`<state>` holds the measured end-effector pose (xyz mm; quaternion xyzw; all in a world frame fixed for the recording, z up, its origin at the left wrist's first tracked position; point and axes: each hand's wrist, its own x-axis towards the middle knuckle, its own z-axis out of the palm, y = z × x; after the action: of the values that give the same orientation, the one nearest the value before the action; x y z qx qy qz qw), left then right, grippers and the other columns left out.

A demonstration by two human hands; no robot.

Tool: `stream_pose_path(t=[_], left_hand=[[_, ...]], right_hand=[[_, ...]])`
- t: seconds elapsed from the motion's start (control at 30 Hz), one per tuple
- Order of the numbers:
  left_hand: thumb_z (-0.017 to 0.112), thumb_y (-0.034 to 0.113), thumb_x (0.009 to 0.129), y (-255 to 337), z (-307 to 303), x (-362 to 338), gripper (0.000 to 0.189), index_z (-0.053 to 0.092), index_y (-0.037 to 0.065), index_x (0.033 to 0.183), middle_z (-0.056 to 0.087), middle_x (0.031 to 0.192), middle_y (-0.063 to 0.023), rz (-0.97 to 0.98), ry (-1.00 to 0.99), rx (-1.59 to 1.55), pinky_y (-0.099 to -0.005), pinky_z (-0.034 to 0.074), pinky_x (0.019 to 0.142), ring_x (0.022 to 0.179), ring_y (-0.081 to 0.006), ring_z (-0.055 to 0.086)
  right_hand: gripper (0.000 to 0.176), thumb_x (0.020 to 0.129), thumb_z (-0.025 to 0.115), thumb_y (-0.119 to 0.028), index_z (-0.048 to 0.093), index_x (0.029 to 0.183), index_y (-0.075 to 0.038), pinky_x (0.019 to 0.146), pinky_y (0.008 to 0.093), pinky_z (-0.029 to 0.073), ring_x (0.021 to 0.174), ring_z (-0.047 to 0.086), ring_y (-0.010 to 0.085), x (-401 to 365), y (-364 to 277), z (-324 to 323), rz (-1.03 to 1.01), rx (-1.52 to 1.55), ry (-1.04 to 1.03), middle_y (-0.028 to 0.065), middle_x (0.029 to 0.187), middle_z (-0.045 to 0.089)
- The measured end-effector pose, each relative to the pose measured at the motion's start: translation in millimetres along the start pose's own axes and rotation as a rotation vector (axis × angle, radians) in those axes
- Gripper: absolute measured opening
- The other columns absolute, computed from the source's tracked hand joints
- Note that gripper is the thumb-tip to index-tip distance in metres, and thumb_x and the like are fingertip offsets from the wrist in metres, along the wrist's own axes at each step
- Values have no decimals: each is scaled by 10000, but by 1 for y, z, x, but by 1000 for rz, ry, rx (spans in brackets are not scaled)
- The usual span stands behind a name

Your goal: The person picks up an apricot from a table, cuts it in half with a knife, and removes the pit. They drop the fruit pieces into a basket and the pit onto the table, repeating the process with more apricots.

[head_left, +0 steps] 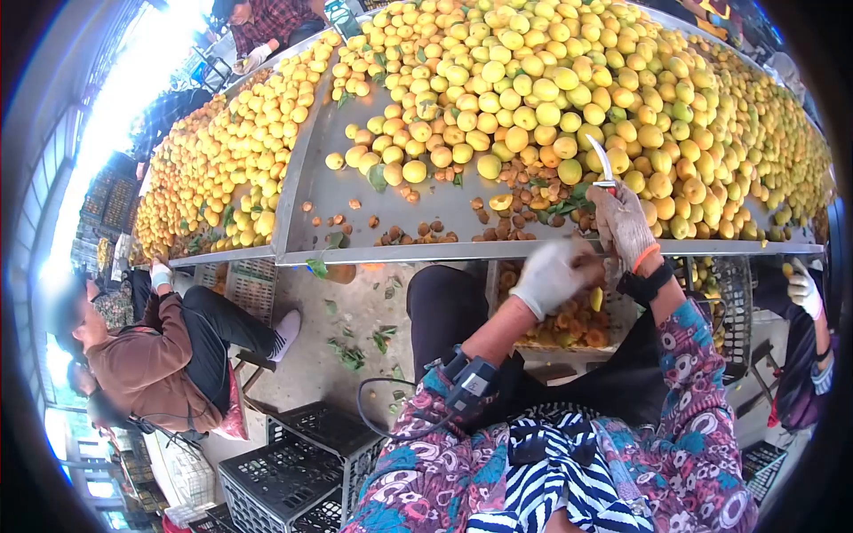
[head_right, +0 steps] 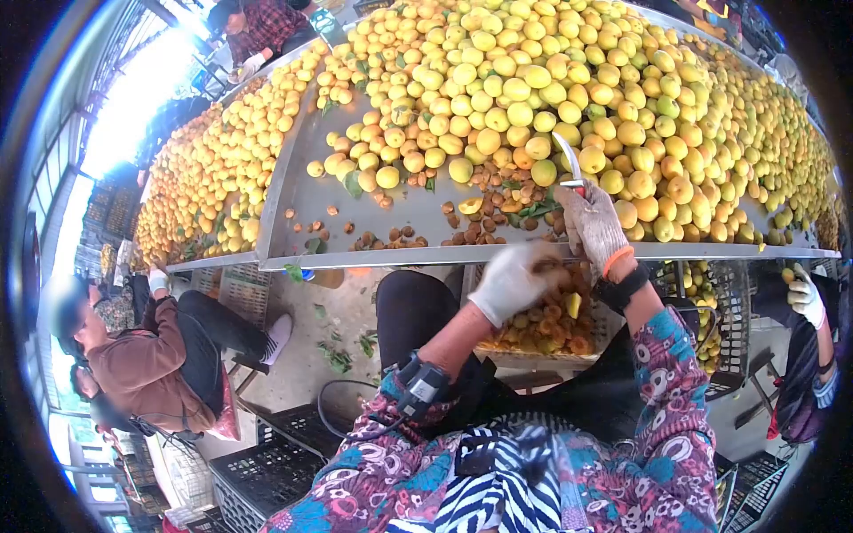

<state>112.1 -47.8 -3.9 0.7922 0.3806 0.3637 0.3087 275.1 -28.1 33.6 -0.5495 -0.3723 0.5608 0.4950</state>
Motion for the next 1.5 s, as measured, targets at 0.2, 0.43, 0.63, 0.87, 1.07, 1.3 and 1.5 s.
stream_pose_path(t=[0.2,0.43,0.63,0.87,1.07,1.3,1.5], left_hand=[[746,319,696,-78,-39,42,369,633,76,950,637,991,-153,-386,117,483,-403,501,805,936,-324,618],[650,224,770,-125,-40,57,286,656,44,993,650,909,-192,-350,127,464,-399,502,785,872,-343,629],[712,221,759,3,-36,25,234,673,50,914,669,826,-114,-102,-67,55,-298,507,670,736,-209,649],[696,210,757,-7,-24,45,208,684,52,891,671,825,-131,-210,1,159,-306,501,656,692,-218,643],[651,200,755,-112,-43,98,287,659,11,971,666,881,-197,-403,339,452,-381,503,733,810,-315,641],[749,291,674,-122,-14,158,523,589,46,1108,604,1058,-210,-469,221,655,-410,496,818,972,-346,597],[752,143,699,-128,-28,135,474,546,58,1118,592,1063,-118,-205,105,174,-311,501,794,917,-227,606]], right_hand=[[196,913,593,-204,515,984,-38,329,213,307,373,372,58,2,28,-20,-68,47,89,-45,538,429],[219,910,598,-208,507,994,-28,318,230,320,337,368,83,-2,30,-34,-76,211,52,-15,518,448],[219,914,591,-228,517,976,-32,333,230,315,365,361,73,-7,33,-46,-57,342,2,-21,530,429],[248,934,566,-250,518,972,-10,332,226,321,365,372,73,-7,31,-49,-110,317,-34,-16,516,434],[248,952,529,-261,508,985,-16,328,217,325,363,362,61,-6,30,-49,-96,347,-38,-19,512,422],[238,959,515,-259,506,1000,-25,331,204,323,366,353,47,-1,28,-52,-34,319,-108,-41,520,408],[287,973,476,-315,507,1013,-32,335,209,328,374,369,61,-1,32,-52,-73,338,-106,-30,533,413]])
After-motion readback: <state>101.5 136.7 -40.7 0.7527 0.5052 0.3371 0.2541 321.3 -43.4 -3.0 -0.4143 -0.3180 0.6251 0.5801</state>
